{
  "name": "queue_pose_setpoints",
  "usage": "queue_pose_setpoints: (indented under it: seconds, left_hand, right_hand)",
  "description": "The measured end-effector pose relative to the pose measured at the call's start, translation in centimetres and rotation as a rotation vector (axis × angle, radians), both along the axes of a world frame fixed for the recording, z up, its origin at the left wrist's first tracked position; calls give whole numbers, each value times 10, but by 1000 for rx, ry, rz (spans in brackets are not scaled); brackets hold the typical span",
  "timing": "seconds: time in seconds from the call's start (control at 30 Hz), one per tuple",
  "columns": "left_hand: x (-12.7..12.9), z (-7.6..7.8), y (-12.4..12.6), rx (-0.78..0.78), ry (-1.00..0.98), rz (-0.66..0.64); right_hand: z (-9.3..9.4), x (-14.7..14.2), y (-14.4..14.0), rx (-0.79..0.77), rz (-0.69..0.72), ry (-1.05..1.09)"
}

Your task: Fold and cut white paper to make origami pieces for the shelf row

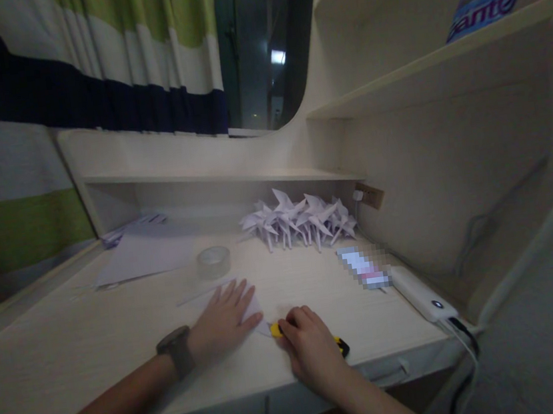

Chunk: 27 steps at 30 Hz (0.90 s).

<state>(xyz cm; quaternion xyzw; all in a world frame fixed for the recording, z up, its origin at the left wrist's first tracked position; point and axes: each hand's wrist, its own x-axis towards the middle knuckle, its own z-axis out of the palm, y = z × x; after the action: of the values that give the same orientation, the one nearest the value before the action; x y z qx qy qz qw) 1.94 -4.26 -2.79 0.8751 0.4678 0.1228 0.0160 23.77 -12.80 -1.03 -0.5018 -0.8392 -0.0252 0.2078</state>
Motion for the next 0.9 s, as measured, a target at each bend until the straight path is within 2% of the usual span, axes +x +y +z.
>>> queue_pose_setpoints:
  seconds: [0.23, 0.4, 0.53, 0.67, 0.77, 0.9]
  left_hand:
    - [-1, 0, 1, -10, -3, 5]
    - [-4, 2, 3, -28, 8, -2]
    - [-4, 2, 4, -31, 13, 8]
    - [-1, 3, 0, -20, 2, 14]
    - [-2, 10, -1, -16, -13, 11]
    - [-13, 26, 3, -34, -27, -49]
  right_hand:
    - [-4, 9, 16, 33, 76, 96]
    - [1, 19, 9, -15, 210, 136]
    - [7, 24, 2, -48, 233, 148]
    - [8, 28, 7, -68, 265, 147]
    - [13, 35, 14, -125, 288, 137]
    - [29, 49, 24, -242, 256, 121]
